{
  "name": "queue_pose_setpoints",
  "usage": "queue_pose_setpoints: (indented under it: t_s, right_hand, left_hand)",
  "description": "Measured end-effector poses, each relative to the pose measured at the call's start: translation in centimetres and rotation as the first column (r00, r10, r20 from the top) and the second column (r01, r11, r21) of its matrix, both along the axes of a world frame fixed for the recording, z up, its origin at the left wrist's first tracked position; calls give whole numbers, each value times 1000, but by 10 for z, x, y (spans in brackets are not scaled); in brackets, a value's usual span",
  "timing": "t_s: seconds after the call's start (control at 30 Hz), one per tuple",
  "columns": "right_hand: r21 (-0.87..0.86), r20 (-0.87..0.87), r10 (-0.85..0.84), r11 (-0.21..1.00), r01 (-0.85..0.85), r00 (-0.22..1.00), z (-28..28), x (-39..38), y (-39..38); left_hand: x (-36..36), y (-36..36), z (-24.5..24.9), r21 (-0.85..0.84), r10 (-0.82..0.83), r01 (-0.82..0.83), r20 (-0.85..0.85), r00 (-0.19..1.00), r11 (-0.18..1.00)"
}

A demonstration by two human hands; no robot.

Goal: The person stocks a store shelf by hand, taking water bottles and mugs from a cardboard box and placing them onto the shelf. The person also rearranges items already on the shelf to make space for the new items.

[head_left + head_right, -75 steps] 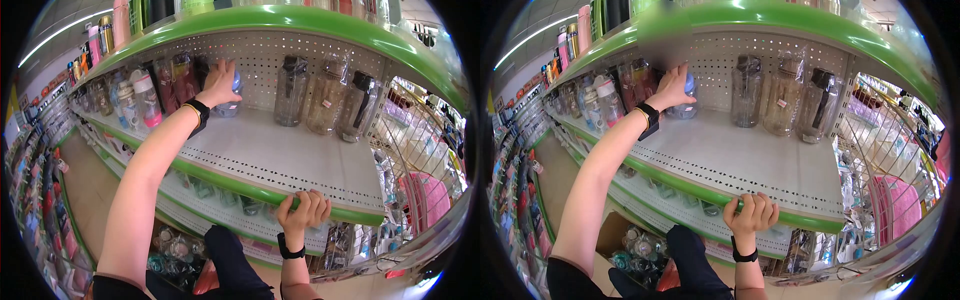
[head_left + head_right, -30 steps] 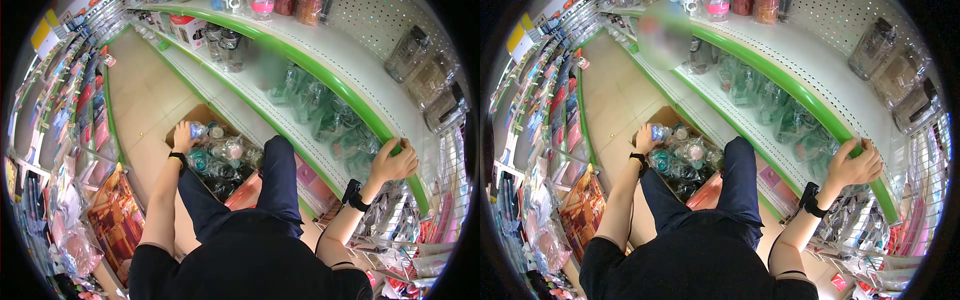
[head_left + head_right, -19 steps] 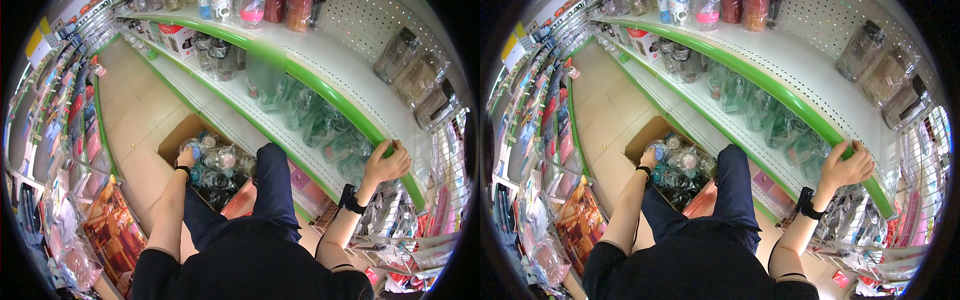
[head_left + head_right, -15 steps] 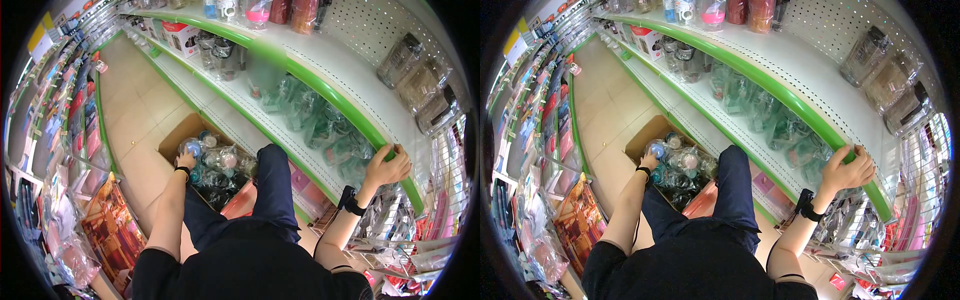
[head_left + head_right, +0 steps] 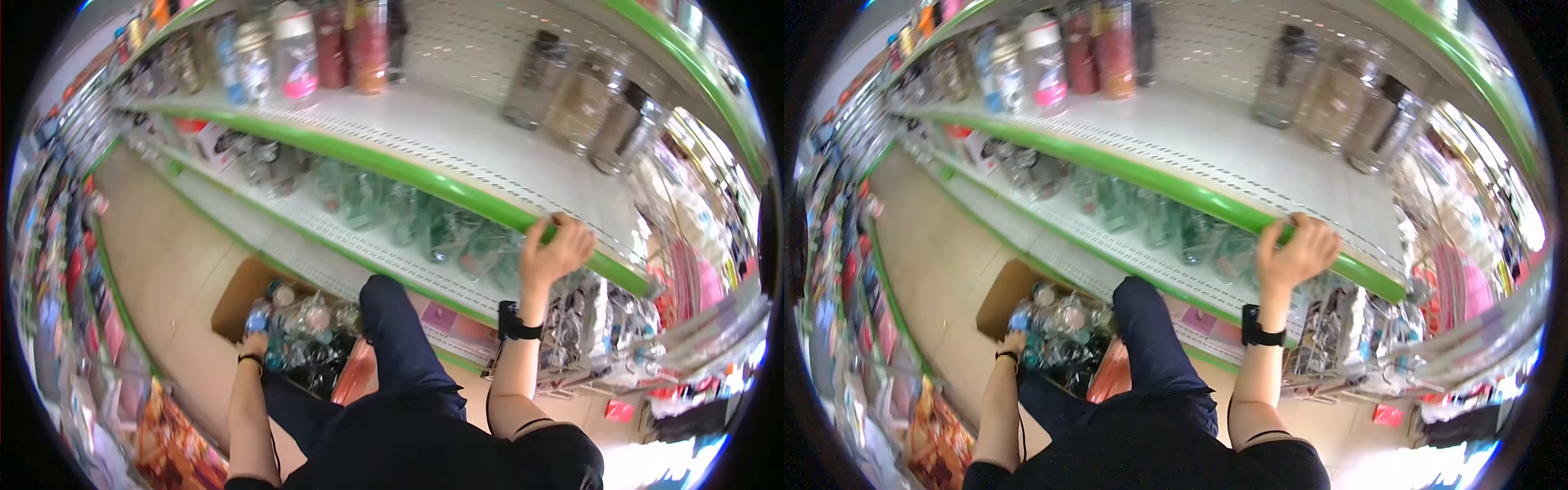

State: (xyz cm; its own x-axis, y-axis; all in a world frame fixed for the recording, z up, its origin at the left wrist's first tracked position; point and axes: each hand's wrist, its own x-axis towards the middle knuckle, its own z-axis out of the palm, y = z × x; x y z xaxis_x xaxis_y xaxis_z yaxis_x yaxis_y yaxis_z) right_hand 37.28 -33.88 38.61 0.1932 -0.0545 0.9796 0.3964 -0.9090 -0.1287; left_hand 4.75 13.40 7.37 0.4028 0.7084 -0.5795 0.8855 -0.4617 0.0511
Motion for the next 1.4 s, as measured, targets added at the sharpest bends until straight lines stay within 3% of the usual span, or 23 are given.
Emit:
queue_pose_setpoints:
  t_s: [0.07,0.1,0.17,0.23,0.3,0.33,0.37,0.4,0.43,0.47,0.53,0.6,0.73,0.87,1.0,1.07,1.13,1.2,1.27,1.37,1.4]
  right_hand:
    - [8,-11,-7,1000,7,1000,2,-4,0]
    - [4,-34,34,999,-34,999,3,-5,0]
    - [9,-36,29,1000,-28,999,3,-5,0]
    - [12,-42,35,999,-34,999,1,-5,0]
    - [20,-44,38,999,-37,998,1,-4,0]
    - [19,-42,33,999,-32,999,1,-4,0]
    - [25,-42,36,999,-35,998,1,-4,1]
    - [36,-40,40,999,-39,998,1,-4,1]
    - [45,-38,37,998,-36,999,1,-4,0]
    - [45,-42,39,998,-38,998,1,-4,0]
    - [55,-45,41,998,-39,998,0,-4,1]
    - [53,-50,43,998,-41,998,1,-4,1]
    - [69,-27,36,997,-34,999,0,-1,3]
    - [91,-39,39,995,-35,999,-1,-2,3]
    - [93,-50,61,994,-56,997,-2,-3,1]
    - [87,-74,76,994,-70,994,-4,-3,0]
    - [84,-65,70,994,-64,995,-4,-3,0]
    - [90,-68,63,994,-57,996,-5,-2,1]
    - [77,-51,59,996,-55,997,-5,-2,0]
    - [45,-47,91,995,-89,995,-4,-3,-5]
    - [38,-61,96,995,-93,994,-4,-4,-5]
  left_hand:
    - [0,1,0,4,6,-6,5,1000,1000]
    - [-7,25,-42,17,-19,19,35,999,1000]
    - [1,-2,-1,52,17,-18,23,1000,998]
    - [0,-5,-1,52,12,-14,30,999,999]
    - [0,-10,-3,320,-81,73,11,997,945]
    - [-1,-12,-2,453,-202,146,78,976,879]
    - [3,-14,-2,453,-206,149,79,975,879]
    - [8,-12,-1,702,-416,320,-37,909,637]
    - [16,-13,13,853,-557,430,-213,803,294]
    - [23,-15,27,857,-557,429,-216,802,285]
    - [61,-46,110,657,-478,178,310,822,733]
    - [94,-27,130,728,-580,37,514,632,685]
    - [159,-57,260,925,-904,-172,371,211,339]
    - [221,-117,373,926,-972,-306,182,-146,220]
    - [283,-191,458,968,-960,-231,31,-279,99]
    - [317,-228,494,988,-954,-137,-109,-279,-72]
    - [351,-266,514,989,-937,-43,-150,-316,-143]
    - [396,-299,519,999,-936,34,-10,-353,-24]
    - [439,-328,522,987,-954,95,149,-261,129]
    - [511,-351,529,971,-929,62,238,-282,230]
    - [530,-353,529,944,-907,61,328,-264,324]
